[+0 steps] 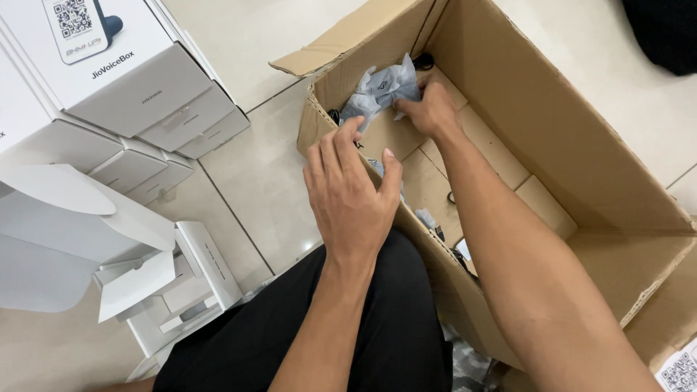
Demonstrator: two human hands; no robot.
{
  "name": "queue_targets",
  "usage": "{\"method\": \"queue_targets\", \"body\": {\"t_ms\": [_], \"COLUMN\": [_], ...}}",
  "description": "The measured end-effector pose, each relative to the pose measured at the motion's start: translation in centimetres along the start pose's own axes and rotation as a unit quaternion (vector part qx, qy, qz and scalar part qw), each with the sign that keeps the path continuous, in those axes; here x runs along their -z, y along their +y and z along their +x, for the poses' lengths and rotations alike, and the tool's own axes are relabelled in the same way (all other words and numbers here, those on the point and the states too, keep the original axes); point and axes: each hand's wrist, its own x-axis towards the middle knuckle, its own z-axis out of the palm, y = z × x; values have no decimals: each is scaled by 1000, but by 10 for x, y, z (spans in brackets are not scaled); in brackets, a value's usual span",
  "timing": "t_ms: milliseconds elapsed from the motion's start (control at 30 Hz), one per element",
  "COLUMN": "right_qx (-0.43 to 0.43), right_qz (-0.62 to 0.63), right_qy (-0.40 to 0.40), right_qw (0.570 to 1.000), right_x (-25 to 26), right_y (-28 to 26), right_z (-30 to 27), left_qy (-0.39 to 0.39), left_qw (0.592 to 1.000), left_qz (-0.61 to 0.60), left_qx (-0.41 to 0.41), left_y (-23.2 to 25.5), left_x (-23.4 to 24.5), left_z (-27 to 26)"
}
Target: The person packs electronic voice boxes and cables into retail boxes while sitting on the floor.
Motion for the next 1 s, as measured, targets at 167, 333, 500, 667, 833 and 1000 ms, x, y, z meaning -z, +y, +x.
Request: {"method": "queue_targets", "body": {"t_ms": [167,333,500,667,833,1000], "right_qx": [6,3,270,277,295,178], "right_qz": [43,7,-154,-204,-324,-349], "right_qy": [25,38,48,-22,-2,-64], "right_qw": [999,999,949,939,899,918], "right_x": [14,36,41,31,29,44], "right_y": [9,7,-1,-9,-4,11], "right_z": [-2,-12,-2,19,27,10], "left_qy": [0,4,2,-2,1,12], "left_qw": [1000,1000,1000,1000,1000,1000], "left_qz": [3,1,-4,-6,-1,-4], "left_qx": [-2,-8,-6,1,1,-2], "left_y": [-1,-1,-4,-7,-8,-10], "left_x": [2,1,-1,-3,-6,-6], "left_z": [0,-1,2,2,4,3]}}
